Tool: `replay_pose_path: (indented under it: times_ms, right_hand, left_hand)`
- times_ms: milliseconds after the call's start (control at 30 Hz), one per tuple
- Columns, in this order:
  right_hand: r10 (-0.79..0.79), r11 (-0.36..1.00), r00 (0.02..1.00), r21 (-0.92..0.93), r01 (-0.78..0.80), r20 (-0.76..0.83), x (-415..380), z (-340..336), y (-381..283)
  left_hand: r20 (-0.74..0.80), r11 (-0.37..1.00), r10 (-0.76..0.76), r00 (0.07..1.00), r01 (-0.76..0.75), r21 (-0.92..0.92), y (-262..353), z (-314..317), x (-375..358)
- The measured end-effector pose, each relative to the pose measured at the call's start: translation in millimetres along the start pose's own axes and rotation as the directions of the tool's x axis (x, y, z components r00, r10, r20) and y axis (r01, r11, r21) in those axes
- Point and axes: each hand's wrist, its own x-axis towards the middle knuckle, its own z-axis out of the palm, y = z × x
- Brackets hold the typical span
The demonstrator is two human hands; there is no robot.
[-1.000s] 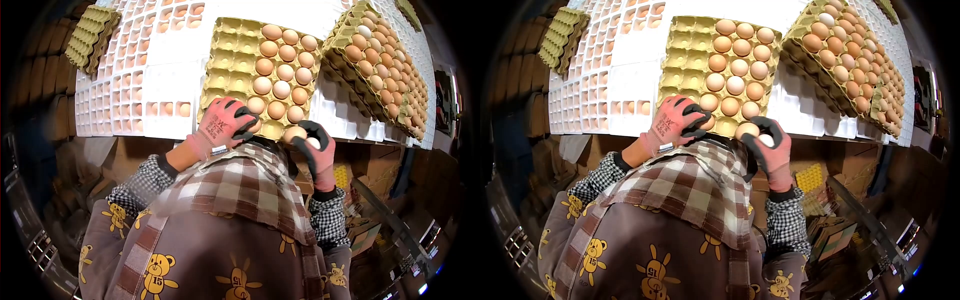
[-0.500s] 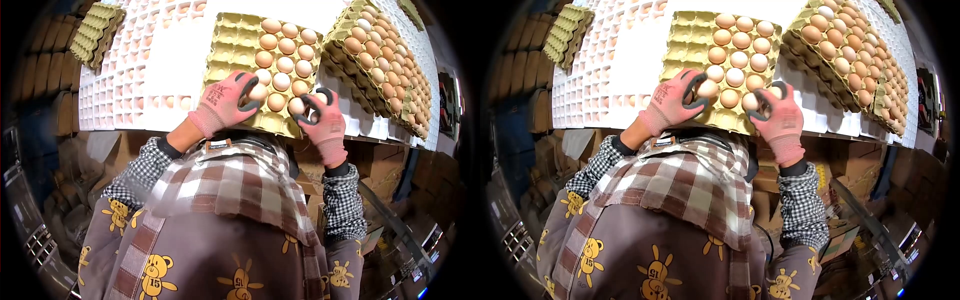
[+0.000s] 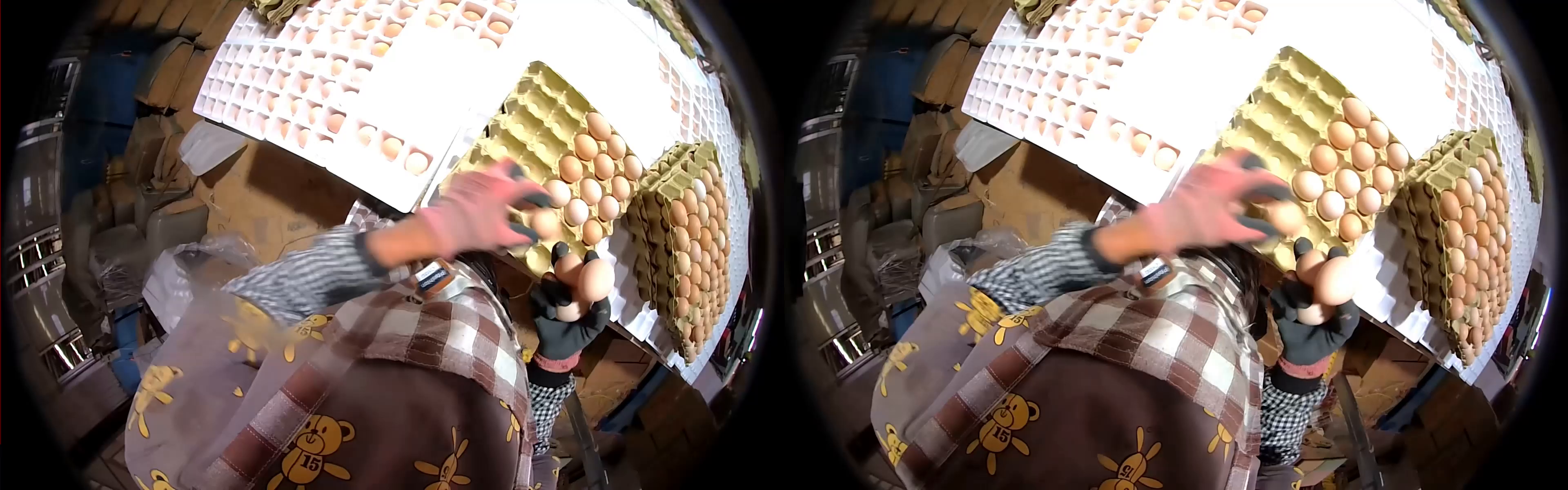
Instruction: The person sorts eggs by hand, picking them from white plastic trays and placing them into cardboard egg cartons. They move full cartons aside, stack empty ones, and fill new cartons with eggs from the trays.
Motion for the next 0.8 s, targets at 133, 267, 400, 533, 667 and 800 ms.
replay_pose_path:
  times_ms: [133,267,400,533,667,800]
  right_hand:
    - [-0.147,0.600,0.988,-0.798,0.046,-0.054,16,52,50]
    - [-0.096,-0.177,0.966,-0.959,0.220,0.240,75,79,136]
    - [0.248,-0.860,0.962,-0.429,0.274,0.118,131,60,195]
    - [0.081,-0.740,0.987,-0.655,0.153,0.138,153,65,213]
    - [-0.155,-0.511,0.961,-0.851,0.120,0.229,206,50,229]
    - [-0.350,-0.507,0.911,-0.862,0.012,0.219,226,35,226]
  left_hand:
    - [-0.238,0.966,-0.195,0.951,0.228,0.121,-111,-82,-96]
    - [-0.148,0.829,-0.326,0.934,0.358,0.430,-154,-88,-118]
    - [-0.087,0.887,-0.251,0.964,0.265,0.378,-185,-97,-118]
    - [-0.317,0.996,0.013,0.948,0.015,0.085,-199,-114,-81]
    - [-0.232,0.875,0.197,0.952,-0.064,0.479,-240,-96,-41]
    - [-0.134,0.849,0.127,0.983,-0.039,0.526,-253,-96,-45]
